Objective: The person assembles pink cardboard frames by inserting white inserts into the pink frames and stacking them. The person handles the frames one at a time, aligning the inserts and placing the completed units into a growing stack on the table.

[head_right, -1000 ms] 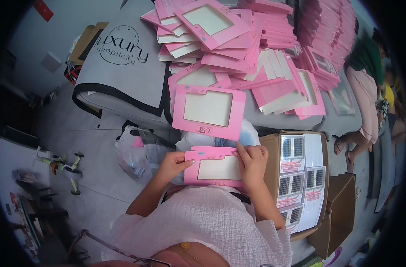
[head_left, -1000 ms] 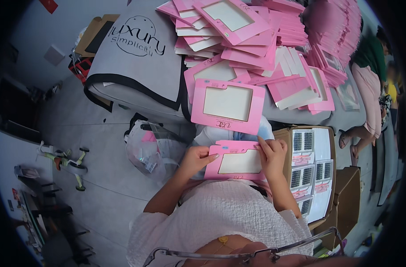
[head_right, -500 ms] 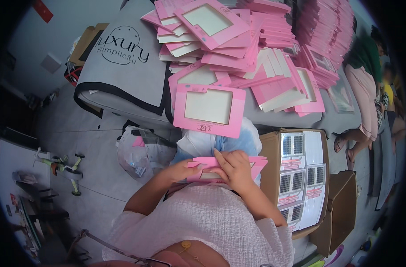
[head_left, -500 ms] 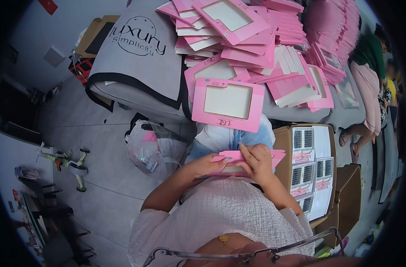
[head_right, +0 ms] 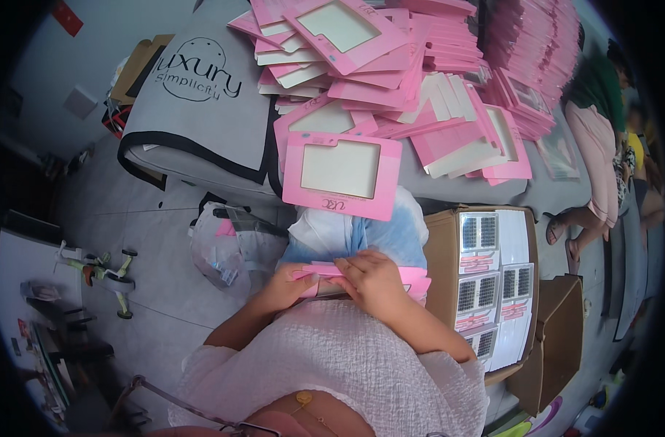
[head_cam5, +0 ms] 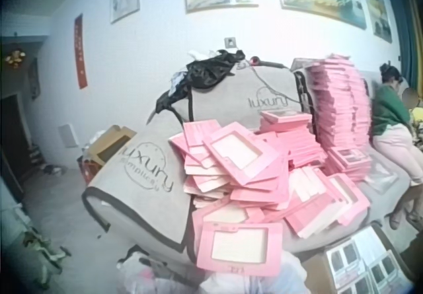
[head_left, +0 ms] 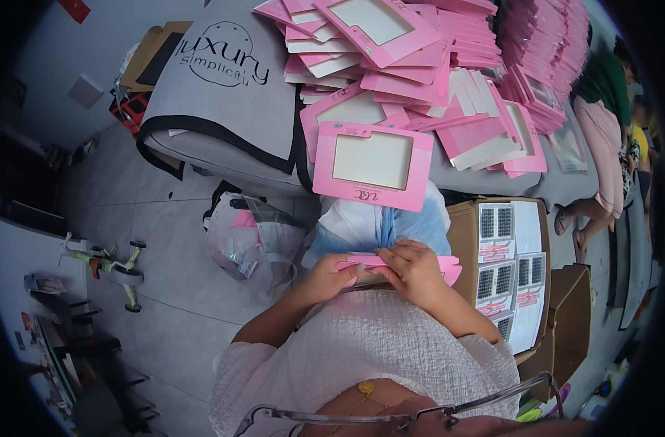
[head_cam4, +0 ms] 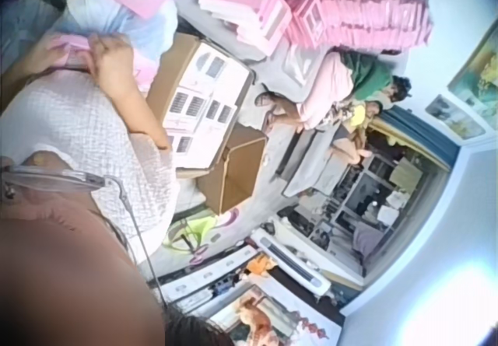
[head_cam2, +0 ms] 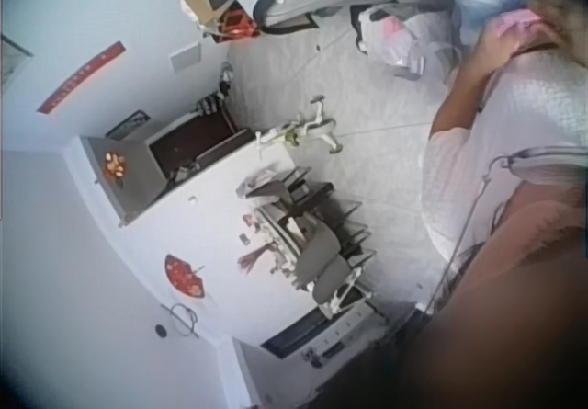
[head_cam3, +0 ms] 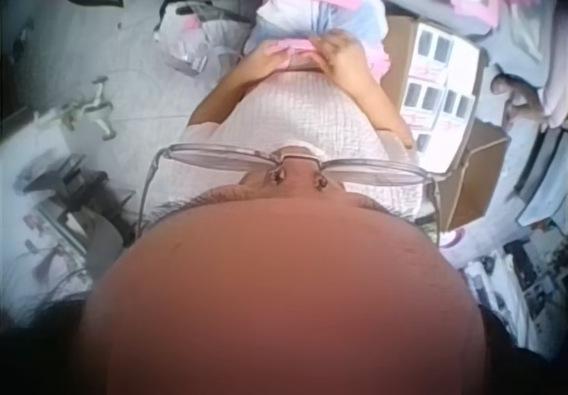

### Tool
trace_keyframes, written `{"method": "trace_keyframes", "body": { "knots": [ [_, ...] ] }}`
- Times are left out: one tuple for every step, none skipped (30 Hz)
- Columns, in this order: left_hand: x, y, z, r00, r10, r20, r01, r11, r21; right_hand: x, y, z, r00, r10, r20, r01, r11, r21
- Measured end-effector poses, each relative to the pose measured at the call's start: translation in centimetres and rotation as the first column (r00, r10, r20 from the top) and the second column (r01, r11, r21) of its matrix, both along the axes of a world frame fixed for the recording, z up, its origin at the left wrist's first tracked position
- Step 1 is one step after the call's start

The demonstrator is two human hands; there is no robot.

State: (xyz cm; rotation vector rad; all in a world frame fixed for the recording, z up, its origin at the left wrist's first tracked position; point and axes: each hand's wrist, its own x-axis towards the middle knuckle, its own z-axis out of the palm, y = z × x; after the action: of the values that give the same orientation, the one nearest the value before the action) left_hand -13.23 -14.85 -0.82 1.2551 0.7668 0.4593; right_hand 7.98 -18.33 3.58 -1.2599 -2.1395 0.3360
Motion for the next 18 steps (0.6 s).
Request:
{"method": "trace_keyframes", "body": {
  "knots": [
    [0.0,0.0,0.7,0.999,0.024,-0.038,-0.022,0.999,0.036,-0.1,0.0,-0.2,1.0,-0.014,0.018,0.015,1.0,-0.023],
    [0.0,0.0,1.4,0.996,0.049,-0.075,-0.043,0.996,0.072,-0.3,0.0,-0.3,1.0,0.002,0.01,-0.002,1.0,-0.015],
    [0.2,-0.2,2.3,0.981,0.087,-0.174,-0.063,0.989,0.135,-0.4,0.0,-0.5,1.0,0.018,0.003,-0.018,1.0,-0.006],
    [0.2,-0.5,3.3,0.954,0.129,-0.271,-0.076,0.977,0.198,-0.6,0.0,-0.6,0.999,0.033,-0.007,-0.033,0.999,0.002],
    [0.3,-0.6,3.7,0.915,0.176,-0.362,-0.082,0.962,0.262,-0.7,-0.1,-0.5,0.999,0.035,0.005,-0.035,0.999,-0.01],
    [0.2,-0.6,3.5,0.893,0.332,-0.305,-0.136,0.843,0.521,-0.8,-0.1,-0.5,0.999,0.036,0.017,-0.036,0.999,-0.023],
    [0.1,-0.4,3.6,0.861,0.466,-0.203,-0.177,0.649,0.74,-0.9,0.0,-0.3,0.999,0.039,0.029,-0.038,0.999,-0.03],
    [0.1,-0.2,3.8,0.825,0.562,-0.067,-0.2,0.399,0.895,-0.9,0.2,-0.2,0.998,0.032,0.045,-0.029,0.997,-0.069],
    [0.3,0.1,4.2,0.843,0.529,-0.1,-0.066,0.287,0.956,-0.9,0.3,0.0,0.998,0.024,0.061,-0.018,0.994,-0.108],
    [0.8,0.6,6.1,0.854,0.501,-0.14,0.065,0.165,0.984,-1.0,0.4,0.1,0.997,0.019,0.079,-0.007,0.989,-0.15],
    [0.9,0.6,6.3,0.867,0.46,-0.193,0.137,0.152,0.979,-1.1,0.4,-0.1,0.994,0.043,0.099,-0.029,0.991,-0.134],
    [0.9,0.6,6.5,0.876,0.414,-0.245,0.207,0.137,0.969,-1.2,0.5,-0.5,0.991,0.065,0.118,-0.05,0.992,-0.118],
    [0.6,0.4,5.3,0.891,0.345,-0.295,0.225,0.229,0.947,-1.2,0.7,-0.6,0.987,0.084,0.138,-0.07,0.993,-0.099],
    [0.3,0.4,4.4,0.901,0.278,-0.332,0.243,0.311,0.919,-1.0,0.9,0.1,0.996,0.026,0.089,-0.023,0.999,-0.034],
    [-0.1,0.4,3.8,0.898,0.289,-0.331,0.217,0.364,0.906,-0.6,0.9,1.3,0.999,-0.029,0.036,0.028,0.999,0.028],
    [-0.6,0.5,3.3,0.897,0.298,-0.327,0.188,0.413,0.891,0.1,0.8,1.9,0.992,-0.129,-0.005,0.129,0.987,0.092],
    [-1.1,0.4,3.1,0.894,0.307,-0.327,0.157,0.471,0.868,0.8,0.6,2.4,0.974,-0.221,-0.055,0.226,0.964,0.142],
    [-1.5,0.4,3.2,0.884,0.328,-0.333,0.15,0.475,0.867,2.2,0.2,2.5,0.932,-0.35,-0.097,0.362,0.913,0.19]
  ]
}}
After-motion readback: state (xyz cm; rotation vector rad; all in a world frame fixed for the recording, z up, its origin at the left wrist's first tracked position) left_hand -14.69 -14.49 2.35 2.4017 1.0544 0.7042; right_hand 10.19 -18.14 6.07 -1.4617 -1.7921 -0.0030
